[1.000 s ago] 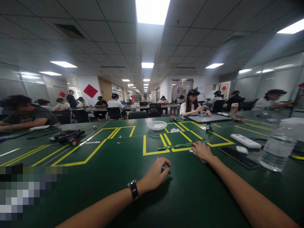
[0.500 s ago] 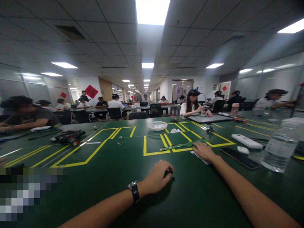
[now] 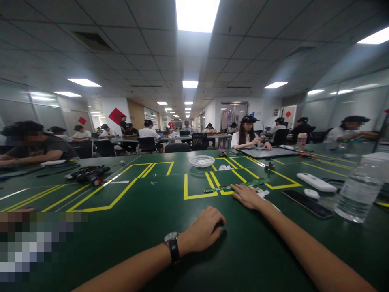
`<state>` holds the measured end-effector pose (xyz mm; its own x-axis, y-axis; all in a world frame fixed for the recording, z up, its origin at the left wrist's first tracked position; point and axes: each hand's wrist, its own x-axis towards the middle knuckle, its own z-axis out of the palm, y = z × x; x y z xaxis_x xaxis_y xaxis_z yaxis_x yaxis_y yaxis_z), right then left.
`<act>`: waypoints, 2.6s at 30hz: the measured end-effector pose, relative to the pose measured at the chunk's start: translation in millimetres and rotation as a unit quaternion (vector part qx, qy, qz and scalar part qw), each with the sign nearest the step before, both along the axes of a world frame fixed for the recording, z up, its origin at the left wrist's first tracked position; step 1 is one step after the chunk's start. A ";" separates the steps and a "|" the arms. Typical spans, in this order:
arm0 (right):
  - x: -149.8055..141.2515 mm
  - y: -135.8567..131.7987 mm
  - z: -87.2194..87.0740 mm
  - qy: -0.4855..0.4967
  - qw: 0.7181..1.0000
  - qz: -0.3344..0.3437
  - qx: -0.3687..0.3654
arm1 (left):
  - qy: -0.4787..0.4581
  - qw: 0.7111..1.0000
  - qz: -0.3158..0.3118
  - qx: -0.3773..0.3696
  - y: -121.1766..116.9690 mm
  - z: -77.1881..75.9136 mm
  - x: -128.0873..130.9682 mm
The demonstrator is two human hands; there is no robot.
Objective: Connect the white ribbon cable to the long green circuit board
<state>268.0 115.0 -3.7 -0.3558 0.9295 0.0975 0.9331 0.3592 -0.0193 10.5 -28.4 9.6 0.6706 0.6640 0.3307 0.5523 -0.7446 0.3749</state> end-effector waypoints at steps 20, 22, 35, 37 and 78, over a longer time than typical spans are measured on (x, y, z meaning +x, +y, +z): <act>-43.3 -37.0 23.7 0.025 0.996 0.051 0.074 | -0.035 0.999 -0.024 0.025 -1.8 1.0 0.8; -46.6 -39.8 23.4 0.011 0.997 -0.011 0.078 | -0.040 0.999 -0.019 0.022 -2.3 2.1 0.9; -45.8 -36.3 19.8 -0.025 0.997 -0.064 0.032 | -0.090 0.995 0.003 -0.032 2.4 -0.6 -0.7; -45.5 -35.2 20.1 -0.030 0.997 -0.072 0.026 | -0.112 0.992 0.017 -0.052 4.3 -2.0 -1.1; -103.3 -97.9 29.7 0.265 0.937 0.225 -0.034 | -0.639 0.676 0.096 -0.354 49.7 -28.3 -11.7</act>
